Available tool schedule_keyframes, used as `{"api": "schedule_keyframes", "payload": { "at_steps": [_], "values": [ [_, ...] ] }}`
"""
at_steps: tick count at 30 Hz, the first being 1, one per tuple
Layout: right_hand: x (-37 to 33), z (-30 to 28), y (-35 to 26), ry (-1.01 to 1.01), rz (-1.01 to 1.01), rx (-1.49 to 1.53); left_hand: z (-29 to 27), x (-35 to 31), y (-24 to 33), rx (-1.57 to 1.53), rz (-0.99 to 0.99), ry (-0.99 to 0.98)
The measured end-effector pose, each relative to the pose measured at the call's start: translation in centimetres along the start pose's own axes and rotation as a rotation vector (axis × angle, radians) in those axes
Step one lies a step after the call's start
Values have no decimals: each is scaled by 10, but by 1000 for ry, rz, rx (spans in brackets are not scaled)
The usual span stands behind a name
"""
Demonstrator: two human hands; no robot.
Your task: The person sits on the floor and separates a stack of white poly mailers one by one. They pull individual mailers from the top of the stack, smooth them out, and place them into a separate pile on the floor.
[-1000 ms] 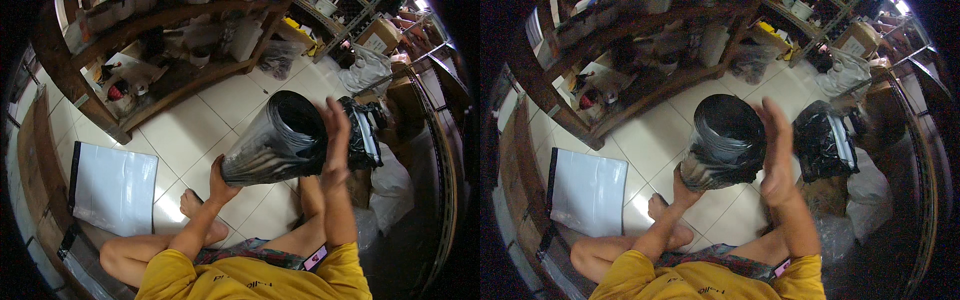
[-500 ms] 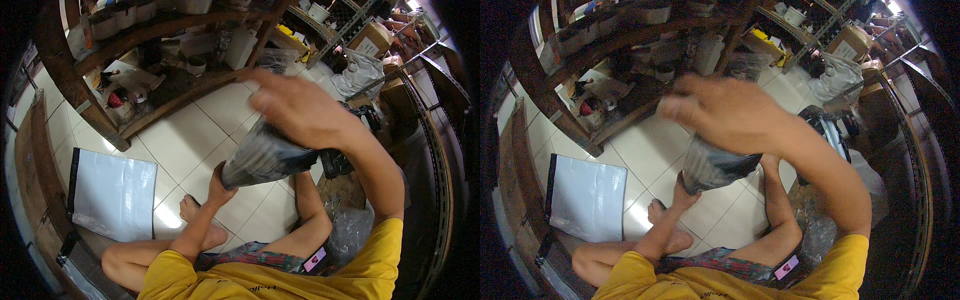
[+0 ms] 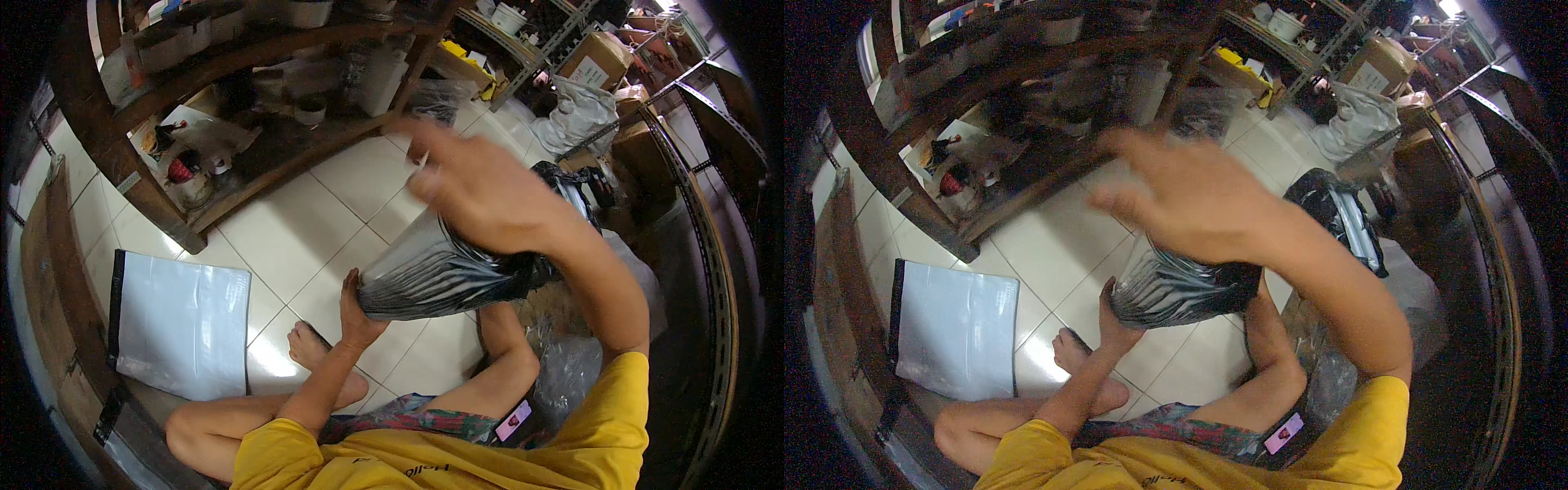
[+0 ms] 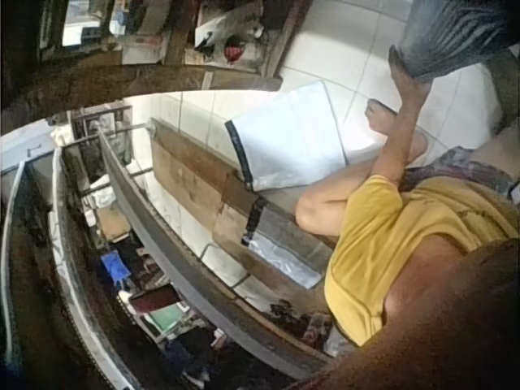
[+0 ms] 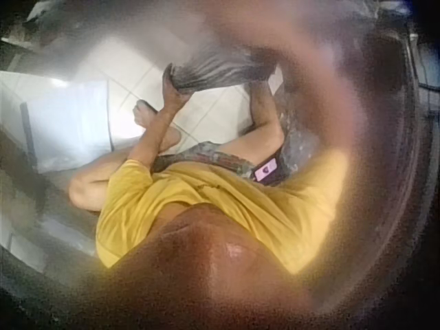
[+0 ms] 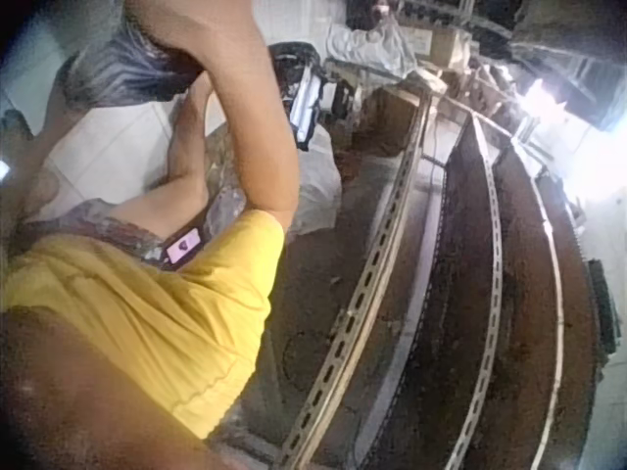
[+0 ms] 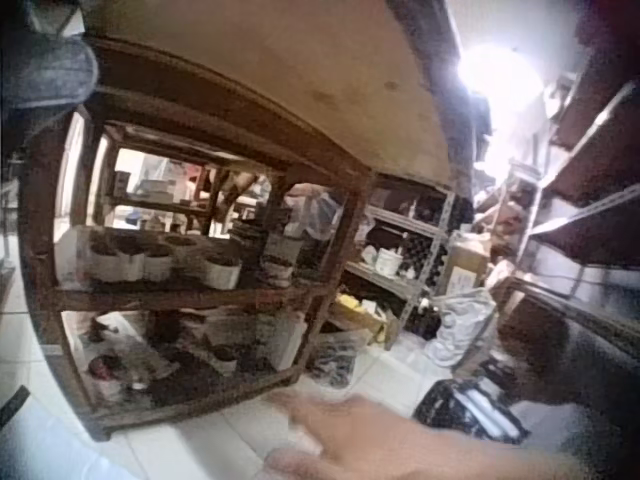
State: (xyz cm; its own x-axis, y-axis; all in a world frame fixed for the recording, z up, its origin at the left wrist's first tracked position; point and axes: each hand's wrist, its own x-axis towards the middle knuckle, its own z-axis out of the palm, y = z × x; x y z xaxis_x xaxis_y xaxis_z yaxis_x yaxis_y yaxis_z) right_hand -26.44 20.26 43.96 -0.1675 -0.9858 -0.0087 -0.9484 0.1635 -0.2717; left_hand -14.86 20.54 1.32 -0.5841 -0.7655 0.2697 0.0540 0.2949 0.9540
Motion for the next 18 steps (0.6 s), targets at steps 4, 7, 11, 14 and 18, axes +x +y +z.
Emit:
{"api": "schedule_keyframes", "payload": {
  "at_steps": [4, 7, 11, 14, 18],
  "values": [
    [-11, -3, 17, 270, -198, -98, -9, 12, 11, 12, -33, -126],
    [-9, -20, 5, 157, -35, 101, -30, 32, 13, -52, -157, -315],
    [-5, 13, 12, 104, -144, -85, -35, 44, 7, -2, -133, -389],
    [-5, 8, 8, 21, -155, -83, -29, 34, 25, 41, -107, -278],
    [-5, 2, 14, 214, -247, -68, -15, 10, 28, 57, -27, -134]
  ]
}}
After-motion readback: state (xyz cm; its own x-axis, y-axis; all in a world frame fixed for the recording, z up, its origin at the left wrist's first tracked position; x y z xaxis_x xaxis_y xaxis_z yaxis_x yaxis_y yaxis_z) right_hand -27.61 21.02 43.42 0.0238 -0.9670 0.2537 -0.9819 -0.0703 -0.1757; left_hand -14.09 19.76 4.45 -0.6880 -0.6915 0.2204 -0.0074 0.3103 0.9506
